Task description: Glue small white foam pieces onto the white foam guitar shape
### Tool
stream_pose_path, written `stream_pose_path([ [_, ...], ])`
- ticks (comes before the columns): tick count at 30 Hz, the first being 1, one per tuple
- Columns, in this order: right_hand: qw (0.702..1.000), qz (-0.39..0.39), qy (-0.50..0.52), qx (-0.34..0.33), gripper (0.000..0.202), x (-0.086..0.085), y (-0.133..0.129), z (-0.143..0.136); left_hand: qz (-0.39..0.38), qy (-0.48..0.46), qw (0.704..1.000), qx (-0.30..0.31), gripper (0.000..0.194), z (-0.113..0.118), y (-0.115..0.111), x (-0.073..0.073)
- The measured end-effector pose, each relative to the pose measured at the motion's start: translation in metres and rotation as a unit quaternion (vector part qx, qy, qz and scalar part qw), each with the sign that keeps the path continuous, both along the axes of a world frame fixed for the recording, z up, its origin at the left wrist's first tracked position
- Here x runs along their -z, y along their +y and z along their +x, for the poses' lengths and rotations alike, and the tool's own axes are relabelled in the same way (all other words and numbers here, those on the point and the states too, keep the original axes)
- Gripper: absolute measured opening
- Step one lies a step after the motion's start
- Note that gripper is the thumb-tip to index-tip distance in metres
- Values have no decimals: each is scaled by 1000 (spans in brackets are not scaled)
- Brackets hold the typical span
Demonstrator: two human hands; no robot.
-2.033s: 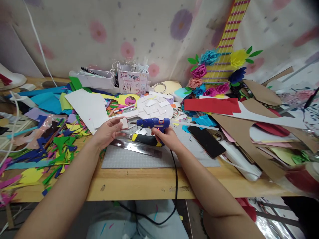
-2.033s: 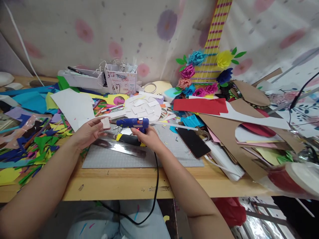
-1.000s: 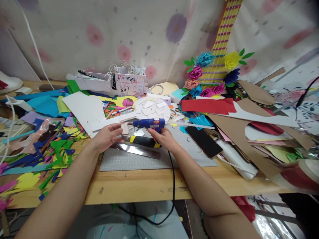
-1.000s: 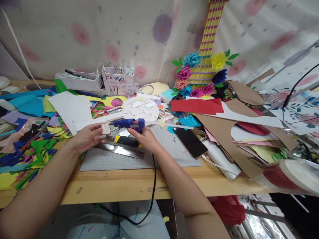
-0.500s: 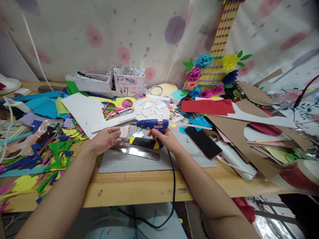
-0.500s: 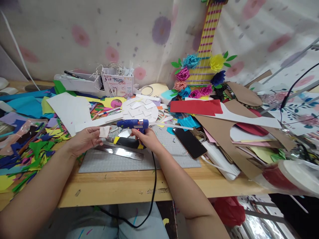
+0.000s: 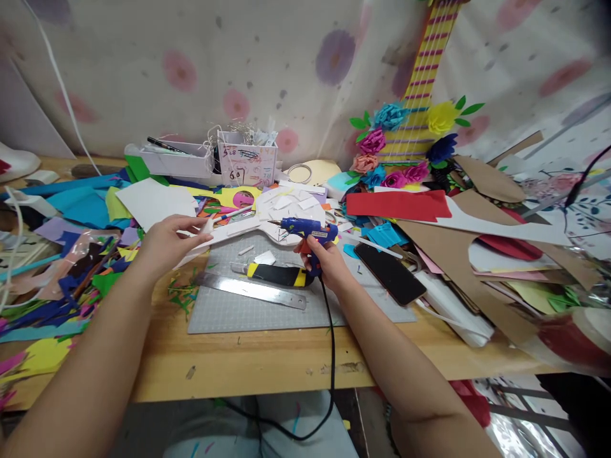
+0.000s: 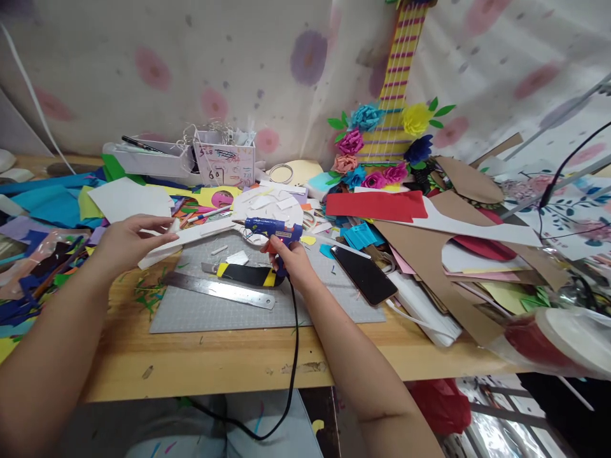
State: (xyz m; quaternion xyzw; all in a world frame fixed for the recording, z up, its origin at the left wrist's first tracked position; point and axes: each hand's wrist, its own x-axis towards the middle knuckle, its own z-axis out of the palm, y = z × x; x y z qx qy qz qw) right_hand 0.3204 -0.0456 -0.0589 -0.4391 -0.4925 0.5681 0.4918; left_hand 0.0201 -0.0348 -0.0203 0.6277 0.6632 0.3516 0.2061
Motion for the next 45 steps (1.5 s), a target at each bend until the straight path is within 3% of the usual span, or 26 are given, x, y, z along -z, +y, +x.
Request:
stream_pose_path([
  [4,1000,-2,-10,-4,49,0,-1,0,-29,183,981,50,30,-2,25,1],
  [10,1000,1,-13,-4,49,0,-1,1,-42,244,967,60,26,2,42,14],
  [27,999,-1,-28,-17,49,1,0,3,-70,312,947,42,32,13,45,18],
  [38,1000,-4,-12,-18,46,2,-1,3,-63,249,965,49,31,11,48,23],
  [45,1000,0,7,-9,47,0,0,3,-62,234,969,56,46,9,45,18],
])
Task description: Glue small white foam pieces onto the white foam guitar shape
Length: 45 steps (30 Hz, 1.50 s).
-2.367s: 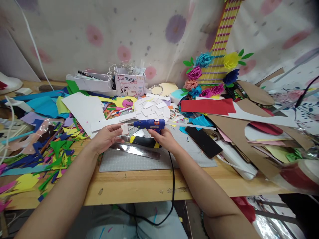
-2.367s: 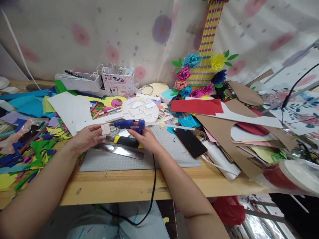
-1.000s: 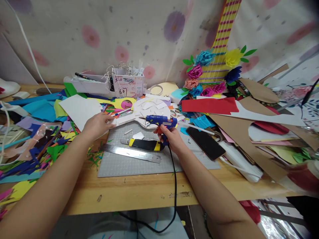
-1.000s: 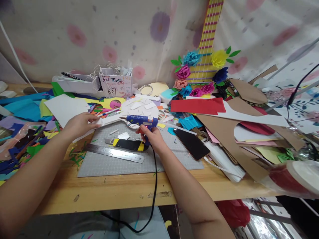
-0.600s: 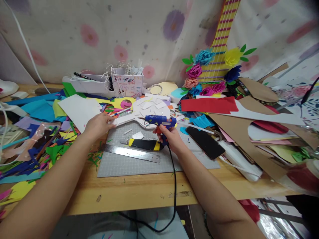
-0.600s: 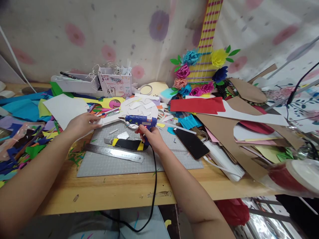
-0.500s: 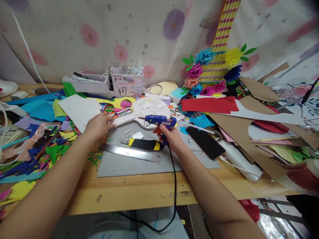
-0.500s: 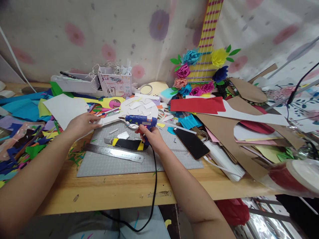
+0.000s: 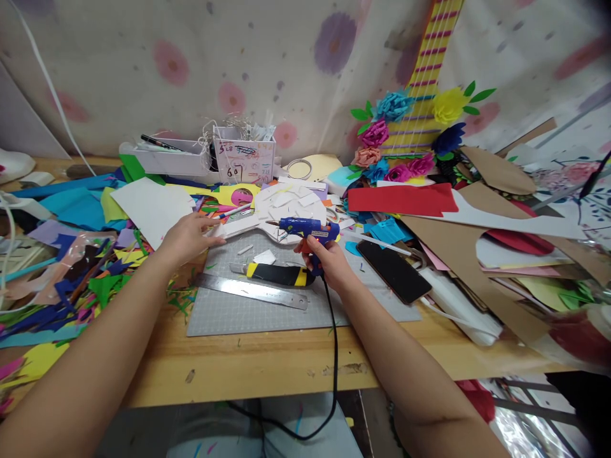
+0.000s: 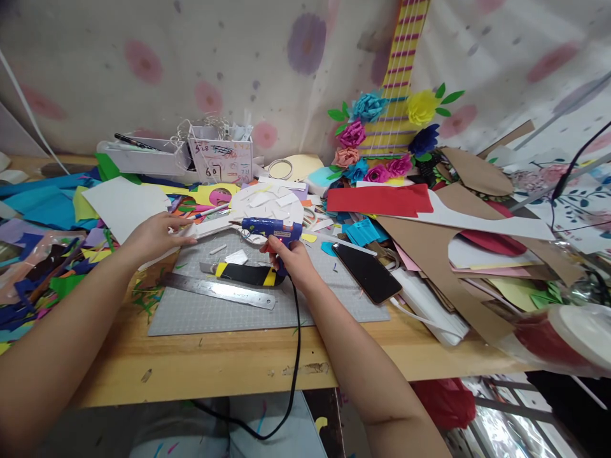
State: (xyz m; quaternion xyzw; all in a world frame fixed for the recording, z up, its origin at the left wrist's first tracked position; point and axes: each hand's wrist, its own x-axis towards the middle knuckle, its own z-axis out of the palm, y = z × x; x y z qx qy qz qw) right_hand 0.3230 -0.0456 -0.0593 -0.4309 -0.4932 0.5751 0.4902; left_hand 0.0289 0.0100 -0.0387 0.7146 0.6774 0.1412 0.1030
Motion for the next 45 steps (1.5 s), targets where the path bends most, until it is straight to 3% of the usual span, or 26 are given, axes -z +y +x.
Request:
stream_pose_path([
  [6,1000,-5,13,10,46,0,1,-1,34,-47,997,-48,31,-1,7,-3],
  [16,999,-2,34,13,45,-2,0,-1,-10,-106,993,-61,25,0,10,4],
  [20,999,-2,33,15,44,-1,0,-1,2,-131,990,-41,27,1,10,6],
  [24,999,-5,28,15,45,-2,0,-2,4,-141,988,-70,39,3,10,7],
  [34,1000,-4,20,12,46,-3,0,-2,15,-122,984,-128,46,1,10,19],
  [45,1000,-3,24,13,46,-3,0,-1,0,-68,986,-154,47,3,11,16],
])
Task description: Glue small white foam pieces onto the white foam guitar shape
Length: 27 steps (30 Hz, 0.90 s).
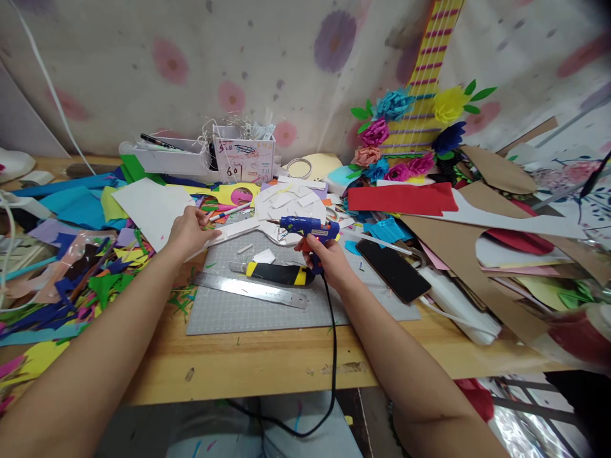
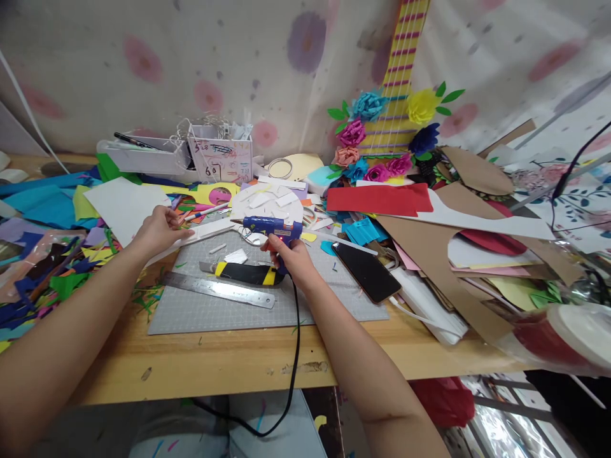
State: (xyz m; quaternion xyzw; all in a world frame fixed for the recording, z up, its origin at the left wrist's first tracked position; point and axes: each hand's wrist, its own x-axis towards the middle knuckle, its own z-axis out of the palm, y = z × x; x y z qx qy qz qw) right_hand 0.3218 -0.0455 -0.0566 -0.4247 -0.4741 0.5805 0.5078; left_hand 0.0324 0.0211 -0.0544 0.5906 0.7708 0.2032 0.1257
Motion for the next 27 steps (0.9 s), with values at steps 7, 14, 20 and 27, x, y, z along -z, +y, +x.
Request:
stream_pose_path([
  [7,1000,2,-14,2,45,0,0,0,-48,48,998,-14,52,-1,3,-2],
  [14,1000,-3,-20,8,47,-1,0,0,-29,89,995,-26,52,2,2,-8],
  [20,1000,-1,-8,5,45,0,1,1,-36,67,997,-25,50,5,-3,-13],
  [27,1000,0,-16,11,46,1,1,2,-27,69,997,-29,50,9,0,-9],
])
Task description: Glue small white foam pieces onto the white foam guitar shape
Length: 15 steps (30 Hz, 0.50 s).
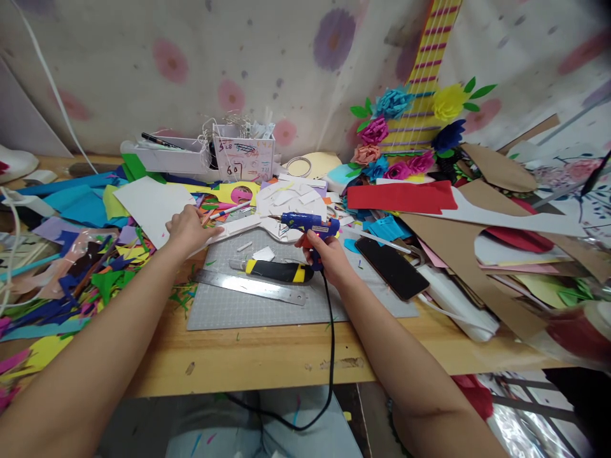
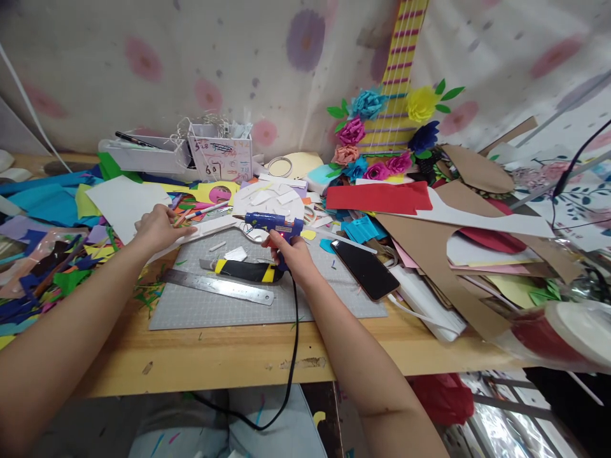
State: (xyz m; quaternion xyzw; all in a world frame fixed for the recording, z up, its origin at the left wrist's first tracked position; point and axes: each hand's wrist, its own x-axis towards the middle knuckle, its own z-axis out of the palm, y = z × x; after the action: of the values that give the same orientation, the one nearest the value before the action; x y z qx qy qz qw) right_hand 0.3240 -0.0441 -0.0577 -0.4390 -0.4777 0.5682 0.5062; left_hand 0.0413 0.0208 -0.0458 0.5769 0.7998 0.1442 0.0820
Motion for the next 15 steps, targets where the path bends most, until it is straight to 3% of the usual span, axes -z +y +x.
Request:
stream_pose_path([
  [15,1000,-1,-3,3,45,1,1,0,-2,-12,1000,17,46,12,3,2],
])
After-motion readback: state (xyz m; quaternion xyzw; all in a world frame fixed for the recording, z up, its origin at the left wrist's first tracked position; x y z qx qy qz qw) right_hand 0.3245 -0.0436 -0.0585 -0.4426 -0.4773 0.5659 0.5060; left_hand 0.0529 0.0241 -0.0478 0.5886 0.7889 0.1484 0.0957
